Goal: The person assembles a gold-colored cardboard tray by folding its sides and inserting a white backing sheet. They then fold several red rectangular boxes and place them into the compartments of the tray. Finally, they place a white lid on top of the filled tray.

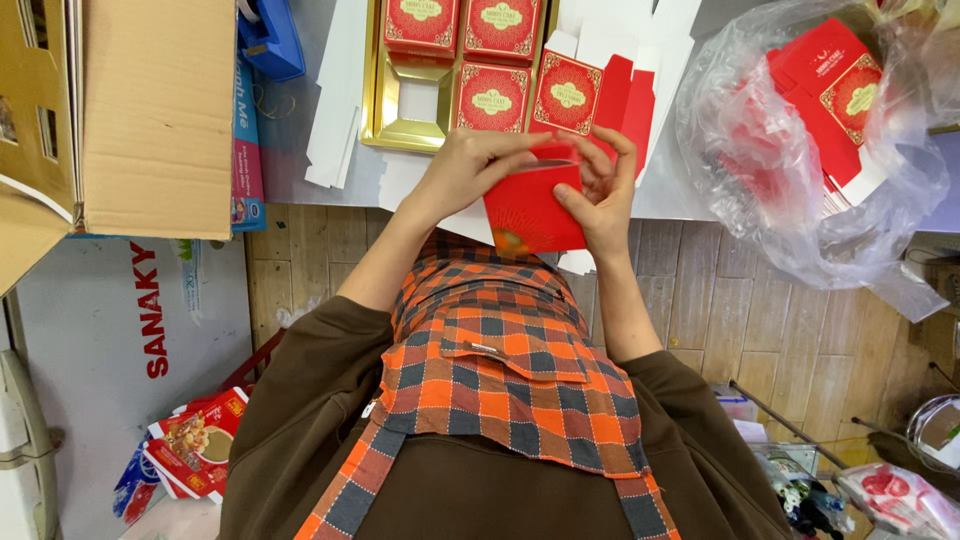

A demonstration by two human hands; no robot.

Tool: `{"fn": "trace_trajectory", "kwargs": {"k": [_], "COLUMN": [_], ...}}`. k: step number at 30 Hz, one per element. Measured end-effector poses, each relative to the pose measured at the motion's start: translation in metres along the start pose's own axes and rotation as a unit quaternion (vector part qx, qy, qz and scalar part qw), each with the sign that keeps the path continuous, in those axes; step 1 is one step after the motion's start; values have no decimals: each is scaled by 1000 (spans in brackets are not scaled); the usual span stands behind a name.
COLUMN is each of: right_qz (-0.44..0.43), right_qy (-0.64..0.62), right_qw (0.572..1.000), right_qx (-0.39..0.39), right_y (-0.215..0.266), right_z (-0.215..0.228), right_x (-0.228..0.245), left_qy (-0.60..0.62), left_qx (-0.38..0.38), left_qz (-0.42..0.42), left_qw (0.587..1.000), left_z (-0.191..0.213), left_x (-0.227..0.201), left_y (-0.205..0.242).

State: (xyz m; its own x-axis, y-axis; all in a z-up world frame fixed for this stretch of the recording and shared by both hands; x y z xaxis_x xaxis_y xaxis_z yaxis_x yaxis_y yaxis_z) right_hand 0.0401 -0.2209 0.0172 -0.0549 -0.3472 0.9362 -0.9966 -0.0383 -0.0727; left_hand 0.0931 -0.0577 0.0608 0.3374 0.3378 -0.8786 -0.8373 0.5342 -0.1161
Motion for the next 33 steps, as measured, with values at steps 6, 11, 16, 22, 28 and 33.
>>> {"fn": "trace_trajectory", "kwargs": {"k": [6,11,16,22,28,33], "right_qz": [10,-30,-26,175,442,224], "right_qy": [-5,-52,-17,108,431,280], "right_qw": [1000,998,1000,973,777,927], "right_qx": [7,-9,2,-103,127,112], "right_y": [2,0,0,9,42,3], "right_z": [-3,2,-2,-8,-88,-77], "right_x": [4,-8,-9,44,63,71], "left_qy": [141,72,34,330,358,247], "left_qx": [67,136,139,-80,-28,-102], "left_qz": [-54,-89,-82,127,48,-74], "left_qw": [986,984,986,932,932,961], "left_z": [-10,-24,-28,2,12,52], "left_x": [-7,-18,-8,72,60,13], "left_y": [5,15,21,25,49,65]}}
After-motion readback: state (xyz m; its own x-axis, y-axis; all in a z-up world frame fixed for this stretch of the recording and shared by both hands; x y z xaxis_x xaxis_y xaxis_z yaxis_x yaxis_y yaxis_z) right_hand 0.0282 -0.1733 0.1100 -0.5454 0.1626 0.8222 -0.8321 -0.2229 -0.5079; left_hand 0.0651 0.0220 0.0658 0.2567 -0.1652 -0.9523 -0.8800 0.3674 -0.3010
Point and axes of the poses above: each hand's wrist, its own y-axis away from the middle knuckle, its own z-axis out of the back of the hand, x = y × z, the point moved 10 cm from there along -y, towards the middle knuckle, and after that the axes turned 1 degree about -z, right-handed, at the moved point
